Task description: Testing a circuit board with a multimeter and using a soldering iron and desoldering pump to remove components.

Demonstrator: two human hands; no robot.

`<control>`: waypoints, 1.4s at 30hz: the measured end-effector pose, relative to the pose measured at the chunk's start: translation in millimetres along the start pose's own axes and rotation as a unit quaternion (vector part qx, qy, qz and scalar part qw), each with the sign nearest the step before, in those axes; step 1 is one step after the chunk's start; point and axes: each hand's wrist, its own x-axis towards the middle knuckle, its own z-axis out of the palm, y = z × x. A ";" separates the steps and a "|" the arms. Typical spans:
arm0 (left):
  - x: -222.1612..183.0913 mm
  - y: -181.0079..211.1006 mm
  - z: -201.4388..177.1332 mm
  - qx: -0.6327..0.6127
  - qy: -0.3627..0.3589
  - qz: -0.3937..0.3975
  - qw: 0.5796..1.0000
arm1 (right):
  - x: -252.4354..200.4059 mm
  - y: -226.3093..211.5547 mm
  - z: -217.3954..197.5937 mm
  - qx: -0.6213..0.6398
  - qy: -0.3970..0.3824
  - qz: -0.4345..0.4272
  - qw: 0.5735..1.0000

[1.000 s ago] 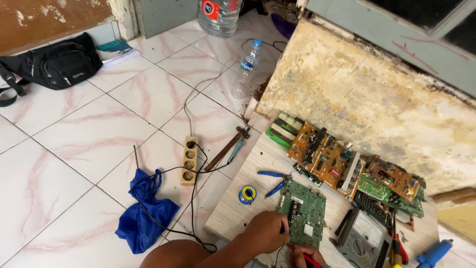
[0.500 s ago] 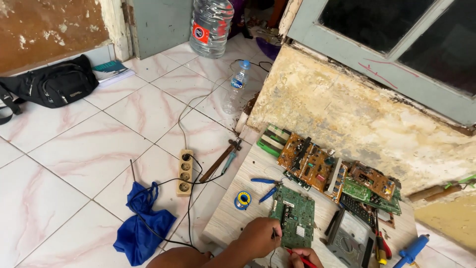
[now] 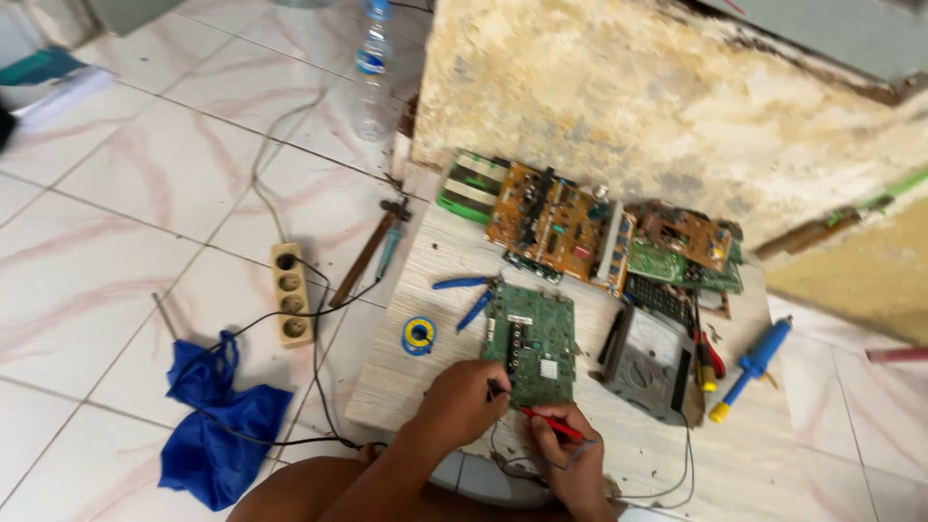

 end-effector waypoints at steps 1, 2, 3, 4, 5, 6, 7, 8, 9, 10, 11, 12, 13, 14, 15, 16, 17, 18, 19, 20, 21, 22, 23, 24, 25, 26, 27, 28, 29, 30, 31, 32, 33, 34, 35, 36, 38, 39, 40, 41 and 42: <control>2.6 1.0 -1.4 0.006 0.012 -0.018 1.000 | 1.7 -3.9 1.8 0.014 -0.034 -0.028 0.999; 5.0 3.6 -3.1 0.005 -0.004 -0.015 1.000 | 2.4 -10.8 3.3 0.014 -0.019 -0.021 1.000; 5.3 6.0 -4.8 0.000 -0.004 -0.039 0.999 | 0.7 -17.2 5.1 0.007 -0.027 -0.013 1.000; 5.4 7.9 -6.7 -0.004 -0.004 -0.063 0.998 | -0.9 -23.2 7.1 0.000 -0.036 -0.005 0.999; 7.5 8.2 -6.3 -0.004 -0.019 -0.067 0.998 | 0.1 -26.1 6.7 0.002 -0.027 0.008 1.000; 9.6 7.7 -6.0 0.013 -0.010 -0.077 0.997 | 1.2 -28.2 7.0 -0.008 -0.032 -0.011 0.999; 9.2 6.2 -6.2 0.029 -0.001 -0.092 0.995 | 0.9 -29.9 8.3 -0.018 -0.040 -0.027 0.999; 10.2 6.1 -5.8 0.029 -0.016 -0.099 0.995 | 0.4 -29.2 7.2 -0.016 -0.035 -0.011 0.999; 9.2 5.4 -6.1 0.009 0.014 -0.076 0.997 | 0.2 -27.8 7.4 0.014 -0.042 -0.032 0.998; 7.7 4.1 -6.6 -0.010 0.044 -0.052 0.998 | -0.3 -25.9 8.3 0.044 -0.049 -0.053 0.996; 6.3 7.2 -7.8 -0.009 0.034 -0.070 0.997 | -1.1 -25.4 8.9 0.047 -0.051 -0.033 0.997; 5.4 9.8 -9.4 -0.004 0.017 -0.095 0.995 | -1.7 -24.7 10.2 0.028 -0.017 -0.068 0.997; 7.2 11.9 -11.7 0.002 0.004 -0.117 0.993 | 1.4 -24.0 12.0 0.009 0.016 -0.107 0.994; 3.9 12.6 -11.3 0.003 -0.004 -0.133 0.991 | -3.2 -24.5 12.6 0.011 0.012 -0.091 0.996; 7.1 13.4 -11.7 -0.005 -0.001 -0.118 0.993 | -0.7 -25.9 13.1 0.017 0.011 -0.090 0.996; 10.2 15.4 -12.9 -0.012 0.001 -0.103 0.995 | 1.6 -28.8 13.3 0.024 0.010 -0.089 0.996; 10.8 15.1 -12.2 -0.010 0.001 -0.104 0.995 | 3.4 -28.4 13.1 0.026 0.009 -0.089 0.996; 11.0 15.6 -12.0 -0.005 0.000 -0.106 0.994 | 4.7 -28.9 12.8 0.020 0.005 -0.094 0.995; 9.8 16.5 -10.8 0.000 -0.003 -0.109 0.994 | 3.7 -29.5 11.6 0.012 0.002 -0.096 0.995; 9.2 16.3 -10.2 0.000 -0.005 -0.111 0.994 | 2.9 -29.2 11.5 0.013 0.002 -0.094 0.996; 9.9 16.1 -9.5 0.006 -0.002 -0.103 0.995 | 3.5 -29.2 11.2 0.010 0.004 -0.095 0.995; 10.2 16.0 -9.2 0.012 0.002 -0.096 0.995 | 3.8 -29.5 11.1 0.007 0.006 -0.096 0.995; 9.9 16.9 -8.6 0.012 0.002 -0.096 0.995 | 3.2 -31.8 11.1 0.007 0.006 -0.095 0.995; 9.4 17.9 -8.4 0.011 0.001 -0.091 0.996 | 2.3 -34.3 11.4 0.003 0.006 -0.097 0.995; 9.3 18.7 -8.9 0.010 0.003 -0.085 0.996 | 2.6 -36.9 12.4 -0.001 0.006 -0.101 0.995; 9.1 18.3 -8.5 0.011 0.004 -0.085 0.996 | 3.1 -37.9 13.1 0.000 0.005 -0.102 0.995; 8.6 18.1 -7.8 0.013 0.002 -0.077 0.997 | 3.0 -38.8 13.5 -0.002 0.005 -0.103 0.995; 8.0 17.9 -7.2 0.016 -0.001 -0.068 0.998 | 2.8 -39.8 13.8 -0.003 0.005 -0.105 0.994; 7.4 16.7 -6.0 0.016 0.001 -0.067 0.998 | 2.7 -38.1 13.7 -0.003 0.005 -0.107 0.994; 6.9 15.5 -4.9 0.030 0.004 -0.061 0.998 | 2.6 -36.4 13.7 -0.008 0.004 -0.108 0.994; 6.1 14.4 -3.4 0.043 0.007 -0.057 0.997 | 2.2 -34.7 13.2 -0.014 0.003 -0.108 0.994; 6.2 14.5 -3.8 0.043 0.008 -0.056 0.997 | 2.1 -33.8 13.2 -0.014 0.002 -0.109 0.994; 6.0 14.8 -4.1 0.042 0.006 -0.055 0.998 | 1.7 -32.9 13.0 -0.018 0.002 -0.108 0.994; 5.8 15.0 -4.3 0.041 0.004 -0.055 0.998 | 1.4 -32.0 12.8 -0.021 0.001 -0.108 0.994; 5.7 14.6 -3.7 0.041 0.005 -0.054 0.998 | 1.8 -32.9 13.1 -0.021 0.001 -0.108 0.994; 5.7 14.2 -3.1 0.043 0.006 -0.058 0.997 | 2.3 -33.8 13.3 -0.021 0.001 -0.108 0.994; 5.5 13.6 -2.7 0.044 0.008 -0.061 0.997 | 2.5 -34.8 13.7 -0.020 0.000 -0.110 0.994; 5.8 13.4 -2.7 0.044 0.004 -0.060 0.997 | 2.8 -34.7 13.9 -0.020 0.003 -0.114 0.993; 6.2 13.1 -2.7 0.045 0.000 -0.060 0.997 | 3.1 -34.6 14.0 -0.020 0.005 -0.118 0.993; 5.9 13.9 -3.3 0.045 0.001 -0.060 0.997 | 2.4 -35.7 14.2 -0.020 0.004 -0.119 0.993; 5.6 14.8 -3.8 0.042 -0.003 -0.070 0.997 | 1.6 -36.6 14.3 -0.013 0.005 -0.108 0.994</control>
